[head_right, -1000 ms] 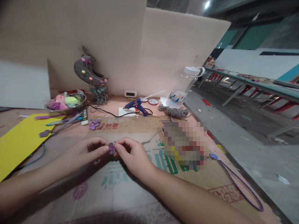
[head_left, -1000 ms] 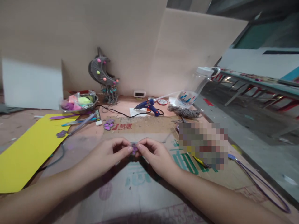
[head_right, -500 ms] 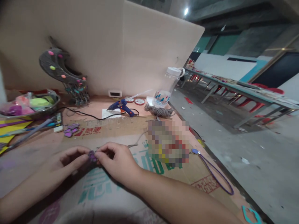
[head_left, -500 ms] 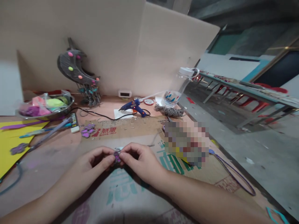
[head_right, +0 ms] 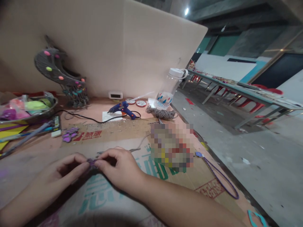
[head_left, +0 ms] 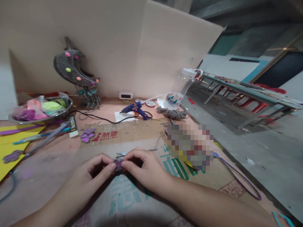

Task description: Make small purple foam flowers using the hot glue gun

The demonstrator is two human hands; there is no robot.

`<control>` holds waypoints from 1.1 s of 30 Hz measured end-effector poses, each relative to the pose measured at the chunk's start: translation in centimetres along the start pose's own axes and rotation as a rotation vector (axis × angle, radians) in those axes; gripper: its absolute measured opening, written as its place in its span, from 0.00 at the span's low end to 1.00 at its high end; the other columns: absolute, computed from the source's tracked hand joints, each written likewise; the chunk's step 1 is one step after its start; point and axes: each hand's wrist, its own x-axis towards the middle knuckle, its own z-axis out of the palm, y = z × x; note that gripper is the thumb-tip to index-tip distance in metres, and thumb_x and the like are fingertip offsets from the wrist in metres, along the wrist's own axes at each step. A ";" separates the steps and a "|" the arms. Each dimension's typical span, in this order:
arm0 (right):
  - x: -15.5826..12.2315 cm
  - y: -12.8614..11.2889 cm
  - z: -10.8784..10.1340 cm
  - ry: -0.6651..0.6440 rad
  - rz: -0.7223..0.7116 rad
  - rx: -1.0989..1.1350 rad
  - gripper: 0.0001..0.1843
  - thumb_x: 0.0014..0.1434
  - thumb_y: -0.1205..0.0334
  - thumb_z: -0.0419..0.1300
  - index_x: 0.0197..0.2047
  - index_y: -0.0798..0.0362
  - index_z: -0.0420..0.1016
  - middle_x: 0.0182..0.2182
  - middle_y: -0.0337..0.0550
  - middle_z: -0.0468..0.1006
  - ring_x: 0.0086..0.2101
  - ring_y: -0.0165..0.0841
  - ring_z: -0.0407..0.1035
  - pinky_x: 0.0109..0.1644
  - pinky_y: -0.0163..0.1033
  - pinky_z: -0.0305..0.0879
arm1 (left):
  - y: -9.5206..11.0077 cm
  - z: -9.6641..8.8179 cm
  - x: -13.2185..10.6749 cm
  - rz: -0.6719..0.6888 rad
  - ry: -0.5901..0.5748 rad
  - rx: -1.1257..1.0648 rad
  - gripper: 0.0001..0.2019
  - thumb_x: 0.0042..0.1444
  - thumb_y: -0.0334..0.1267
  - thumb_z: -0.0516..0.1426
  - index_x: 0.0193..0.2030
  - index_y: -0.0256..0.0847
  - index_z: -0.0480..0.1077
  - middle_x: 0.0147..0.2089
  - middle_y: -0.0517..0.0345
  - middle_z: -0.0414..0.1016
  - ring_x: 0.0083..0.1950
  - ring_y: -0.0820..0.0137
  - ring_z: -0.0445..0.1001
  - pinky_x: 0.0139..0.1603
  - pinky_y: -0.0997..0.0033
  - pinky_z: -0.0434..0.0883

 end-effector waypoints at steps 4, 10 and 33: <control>-0.1 0.1 0.2 -0.004 -0.029 -0.045 0.06 0.54 0.62 0.59 0.31 0.52 0.76 0.28 0.39 0.77 0.31 0.29 0.70 0.37 0.33 0.64 | -0.1 -0.1 0.0 0.001 -0.002 -0.017 0.13 0.54 0.50 0.54 0.38 0.44 0.70 0.37 0.59 0.74 0.39 0.69 0.71 0.38 0.76 0.68; -0.3 -0.2 0.2 0.007 -0.091 -0.107 0.06 0.54 0.62 0.59 0.30 0.53 0.76 0.26 0.39 0.76 0.30 0.29 0.68 0.36 0.33 0.63 | 0.1 -0.6 0.1 0.034 -0.031 0.042 0.12 0.55 0.49 0.54 0.33 0.42 0.69 0.32 0.60 0.73 0.35 0.70 0.70 0.36 0.76 0.67; 0.5 -0.6 -1.0 0.162 -0.340 -0.288 0.09 0.61 0.61 0.52 0.36 0.52 0.73 0.32 0.43 0.76 0.34 0.32 0.69 0.38 0.37 0.64 | 1.1 -0.5 0.7 0.099 0.081 -0.316 0.12 0.52 0.44 0.57 0.34 0.36 0.73 0.31 0.55 0.75 0.33 0.70 0.72 0.36 0.73 0.68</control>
